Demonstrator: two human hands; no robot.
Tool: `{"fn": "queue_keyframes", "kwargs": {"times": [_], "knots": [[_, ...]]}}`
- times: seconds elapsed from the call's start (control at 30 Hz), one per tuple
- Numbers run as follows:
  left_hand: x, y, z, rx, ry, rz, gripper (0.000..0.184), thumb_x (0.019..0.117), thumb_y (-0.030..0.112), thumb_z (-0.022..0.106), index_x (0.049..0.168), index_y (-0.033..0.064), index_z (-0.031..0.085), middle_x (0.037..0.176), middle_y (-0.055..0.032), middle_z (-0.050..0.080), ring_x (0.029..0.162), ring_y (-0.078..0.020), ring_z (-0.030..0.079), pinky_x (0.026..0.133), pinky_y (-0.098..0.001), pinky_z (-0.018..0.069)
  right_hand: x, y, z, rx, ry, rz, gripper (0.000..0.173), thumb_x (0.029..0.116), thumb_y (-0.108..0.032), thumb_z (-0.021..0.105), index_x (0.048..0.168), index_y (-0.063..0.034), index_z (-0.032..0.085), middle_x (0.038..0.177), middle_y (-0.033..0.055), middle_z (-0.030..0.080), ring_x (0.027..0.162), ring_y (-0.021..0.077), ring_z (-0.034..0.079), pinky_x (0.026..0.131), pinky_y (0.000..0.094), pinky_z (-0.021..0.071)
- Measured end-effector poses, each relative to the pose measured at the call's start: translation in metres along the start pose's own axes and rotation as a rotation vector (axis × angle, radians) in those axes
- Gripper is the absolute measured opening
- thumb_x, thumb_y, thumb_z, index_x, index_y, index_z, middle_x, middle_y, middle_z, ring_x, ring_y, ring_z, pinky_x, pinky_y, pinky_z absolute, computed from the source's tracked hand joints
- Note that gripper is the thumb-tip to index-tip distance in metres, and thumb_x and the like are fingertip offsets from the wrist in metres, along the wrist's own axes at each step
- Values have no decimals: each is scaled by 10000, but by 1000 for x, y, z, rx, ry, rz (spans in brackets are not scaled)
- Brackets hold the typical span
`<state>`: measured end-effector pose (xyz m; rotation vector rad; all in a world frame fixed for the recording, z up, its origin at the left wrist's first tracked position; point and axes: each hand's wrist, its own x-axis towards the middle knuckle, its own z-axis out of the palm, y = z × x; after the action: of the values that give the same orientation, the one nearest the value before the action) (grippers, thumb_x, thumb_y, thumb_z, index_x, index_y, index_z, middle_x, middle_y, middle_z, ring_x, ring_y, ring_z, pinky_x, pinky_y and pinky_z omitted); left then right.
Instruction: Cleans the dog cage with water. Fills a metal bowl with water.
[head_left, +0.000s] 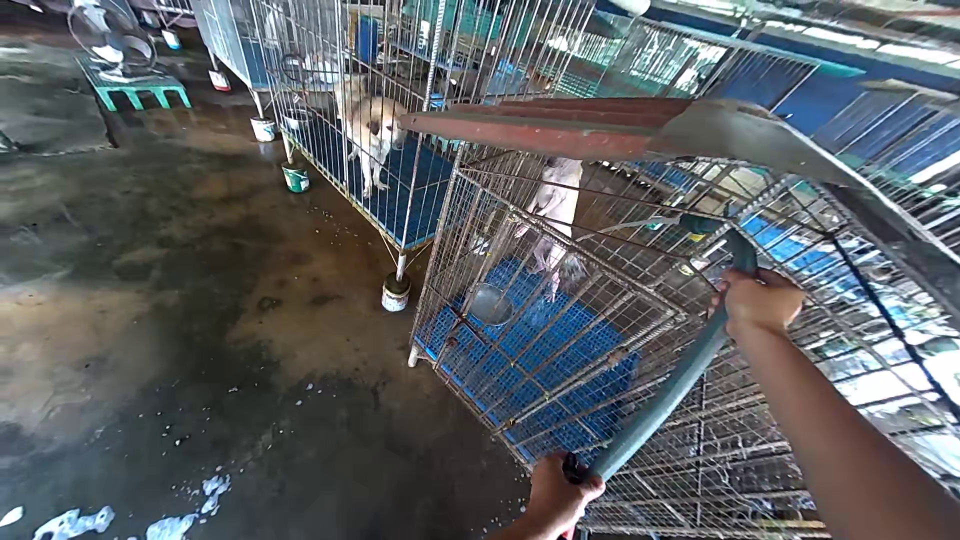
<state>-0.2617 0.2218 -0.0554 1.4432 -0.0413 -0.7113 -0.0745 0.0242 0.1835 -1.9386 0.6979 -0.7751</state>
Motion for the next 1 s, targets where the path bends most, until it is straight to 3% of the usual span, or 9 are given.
{"fn": "queue_keyframes", "kwargs": {"times": [0.2, 0.47, 0.6, 0.73, 0.87, 0.93, 1.0], "knots": [[-3, 1, 0, -11, 1, 1, 347, 955, 245, 740, 1191, 2, 666, 939, -128, 685, 730, -189, 629, 724, -384, 543, 0, 0, 0, 43, 7, 5, 229, 1016, -138, 595, 1197, 1, 610, 790, 30, 549, 534, 71, 518, 526, 244, 488], [-2, -3, 2, 16, 1, -12, 364, 949, 258, 746, 1188, -4, 664, 954, -141, 690, 769, -209, 651, 765, -407, 551, -4, 5, -3, 135, 5, -22, 214, 1020, -125, 591, 1191, 3, 589, 730, -7, 522, 492, 45, 502, 486, 212, 478], [-10, -8, 4, 11, -30, -8, 351, 932, 235, 760, 1159, -16, 666, 941, -139, 687, 776, -207, 651, 771, -406, 552, -15, 3, -13, 105, -26, 29, 228, 1022, -129, 592, 1212, -3, 588, 765, 6, 534, 497, 55, 506, 480, 224, 481], [-23, -30, -9, 27, -112, -73, 374, 931, 221, 767, 1210, -1, 656, 974, -130, 692, 761, -177, 644, 764, -369, 554, -48, 12, -39, 292, -40, 122, 182, 1051, -181, 564, 1190, -70, 525, 682, -32, 527, 461, 66, 539, 459, 245, 535], [-43, -75, -27, 61, -226, -57, 346, 917, 181, 770, 1193, -2, 673, 934, -100, 700, 725, -137, 628, 725, -333, 546, -90, 34, -75, 486, -108, 235, 161, 1106, -276, 442, 1123, -119, 475, 640, -8, 574, 470, 139, 607, 472, 333, 592], [-57, -97, -36, 72, -285, -42, 319, 918, 162, 759, 1173, -11, 675, 925, -89, 698, 724, -121, 624, 707, -318, 544, -113, 52, -93, 508, -142, 215, 173, 1115, -251, 377, 1221, -131, 442, 716, 10, 638, 496, 155, 641, 463, 334, 595], [-72, -116, -42, 125, -336, -46, 309, 917, 173, 768, 1154, -4, 678, 914, -85, 700, 708, -120, 623, 683, -314, 543, -137, 74, -108, 476, -145, 176, 340, 1113, -213, 329, 1450, -178, 346, 753, 13, 659, 477, 131, 621, 409, 288, 551]]}}
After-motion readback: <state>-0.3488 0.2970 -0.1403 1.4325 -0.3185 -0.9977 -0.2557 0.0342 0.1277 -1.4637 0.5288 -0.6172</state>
